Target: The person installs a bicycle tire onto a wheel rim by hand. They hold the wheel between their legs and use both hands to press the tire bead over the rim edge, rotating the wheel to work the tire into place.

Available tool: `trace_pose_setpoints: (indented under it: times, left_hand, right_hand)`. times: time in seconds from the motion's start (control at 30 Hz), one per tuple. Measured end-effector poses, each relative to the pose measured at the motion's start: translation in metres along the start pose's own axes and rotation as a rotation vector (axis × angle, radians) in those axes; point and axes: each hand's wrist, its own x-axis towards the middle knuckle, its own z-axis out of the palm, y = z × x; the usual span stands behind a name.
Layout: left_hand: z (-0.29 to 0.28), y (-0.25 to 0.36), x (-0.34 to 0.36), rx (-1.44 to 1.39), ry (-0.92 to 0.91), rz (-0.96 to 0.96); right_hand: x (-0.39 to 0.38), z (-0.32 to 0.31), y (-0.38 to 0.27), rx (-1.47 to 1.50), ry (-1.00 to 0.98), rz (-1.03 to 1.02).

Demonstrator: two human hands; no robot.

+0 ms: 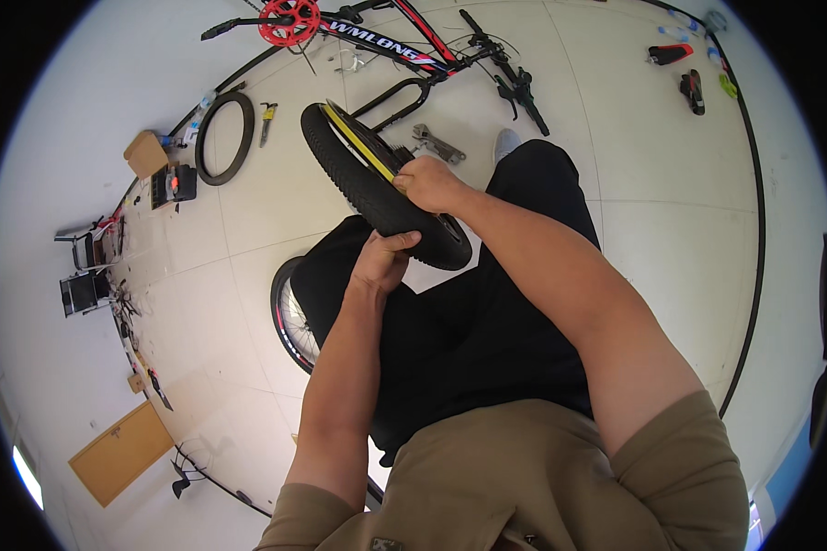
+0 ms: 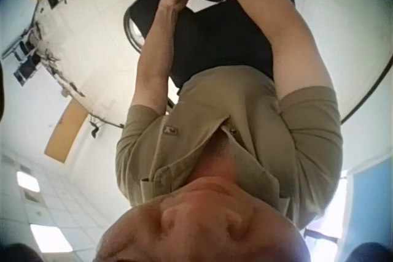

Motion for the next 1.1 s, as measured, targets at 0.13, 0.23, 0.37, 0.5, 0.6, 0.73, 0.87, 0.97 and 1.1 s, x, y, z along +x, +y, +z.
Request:
trace_pose_setpoints:
  times: [0.13, 0.23, 0.37, 0.5, 0.6, 0.73, 0.87, 0.97, 1.1]
  left_hand:
    - [0.001, 0.001, -0.002, -0.004, 0.001, -0.002]
    - [-0.005, 0.005, -0.005, 0.038, 0.030, -0.036]
    - [-0.008, 0.005, -0.007, 0.082, 0.048, -0.045]
    - [-0.009, 0.007, -0.006, 0.072, 0.021, -0.051]
    - [-0.004, 0.006, -0.009, 0.048, 0.038, -0.026]
    - [-0.006, 0.006, -0.007, 0.009, 0.035, -0.009]
    - [-0.009, 0.004, -0.007, -0.042, 0.040, 0.004]
    - [-0.006, 0.002, -0.008, -0.062, 0.066, 0.016]
    - [-0.011, -0.002, -0.005, -0.053, 0.073, 0.056]
  right_hand:
    - [0.004, 0.000, -0.004, -0.044, 0.028, 0.042]
    - [0.004, -0.008, -0.004, -0.057, 0.009, 0.082]
    - [-0.003, 0.001, 0.011, -0.114, 0.066, -0.109]
    - [-0.002, 0.016, 0.018, -0.050, 0.111, -0.149]
    - [-0.005, 0.023, 0.010, -0.006, 0.106, -0.091]
    - [-0.003, 0.024, -0.002, 0.028, 0.097, 0.043]
    - [0.000, 0.024, -0.006, 0.015, 0.090, 0.033]
    - [-0.001, 0.027, 0.002, -0.041, 0.048, -0.060]
    - [-0.012, 0.026, 0.006, -0.141, 0.007, -0.180]
